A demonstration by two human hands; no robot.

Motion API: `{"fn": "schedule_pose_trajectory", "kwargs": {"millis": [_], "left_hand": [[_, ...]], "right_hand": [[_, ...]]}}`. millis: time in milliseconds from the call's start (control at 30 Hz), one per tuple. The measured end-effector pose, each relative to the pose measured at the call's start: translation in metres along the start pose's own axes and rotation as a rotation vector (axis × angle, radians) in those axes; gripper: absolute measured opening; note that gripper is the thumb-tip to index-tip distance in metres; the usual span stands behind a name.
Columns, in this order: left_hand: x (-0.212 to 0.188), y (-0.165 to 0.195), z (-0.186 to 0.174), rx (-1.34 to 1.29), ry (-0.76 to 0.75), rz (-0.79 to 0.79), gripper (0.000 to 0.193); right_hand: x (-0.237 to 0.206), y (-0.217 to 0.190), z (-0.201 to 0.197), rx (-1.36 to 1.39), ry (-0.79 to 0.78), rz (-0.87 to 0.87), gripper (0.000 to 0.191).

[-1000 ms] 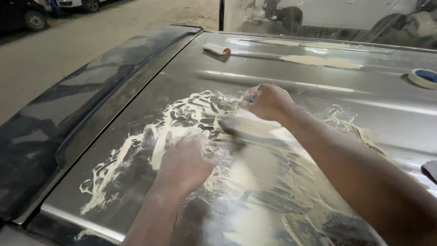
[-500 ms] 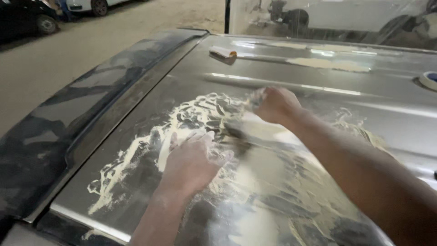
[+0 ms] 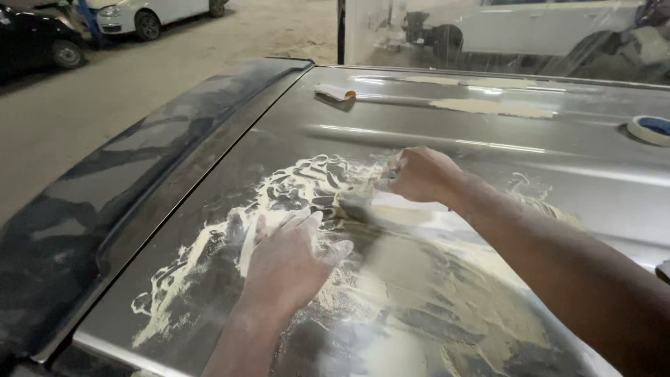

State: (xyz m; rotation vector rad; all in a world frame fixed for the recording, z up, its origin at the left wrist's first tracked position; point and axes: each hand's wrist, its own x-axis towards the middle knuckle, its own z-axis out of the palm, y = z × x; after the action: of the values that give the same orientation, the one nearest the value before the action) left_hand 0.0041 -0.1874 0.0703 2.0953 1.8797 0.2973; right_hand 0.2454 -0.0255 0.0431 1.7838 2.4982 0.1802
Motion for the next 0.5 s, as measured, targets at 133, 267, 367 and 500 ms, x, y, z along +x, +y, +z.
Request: {"fn": "schedule_pose_trajectory", "kwargs": {"millis": [133, 267, 367, 500], "left_hand": [[0.002, -0.001, 0.004, 0.003, -0.026, -0.020, 0.079], [0.003, -0.001, 0.006, 0.015, 0.020, 0.016, 0.084], [0.002, 0.000, 0.006, -0.007, 0.010, 0.019, 0.081], [0.001, 0.001, 0.003, -0.038, -0.018, -0.047, 0.079]], "right_hand": [[-0.007, -0.004, -0.004, 0.159, 0.084, 0.177, 0.061], [-0.012, -0.009, -0.011, 0.076, -0.041, 0.096, 0.065], [-0.013, -0.012, -0.014, 0.314, 0.113, 0.242, 0.061], [-0.013, -0.015, -0.015, 0.200, 0.034, 0.238, 0.061]]}}
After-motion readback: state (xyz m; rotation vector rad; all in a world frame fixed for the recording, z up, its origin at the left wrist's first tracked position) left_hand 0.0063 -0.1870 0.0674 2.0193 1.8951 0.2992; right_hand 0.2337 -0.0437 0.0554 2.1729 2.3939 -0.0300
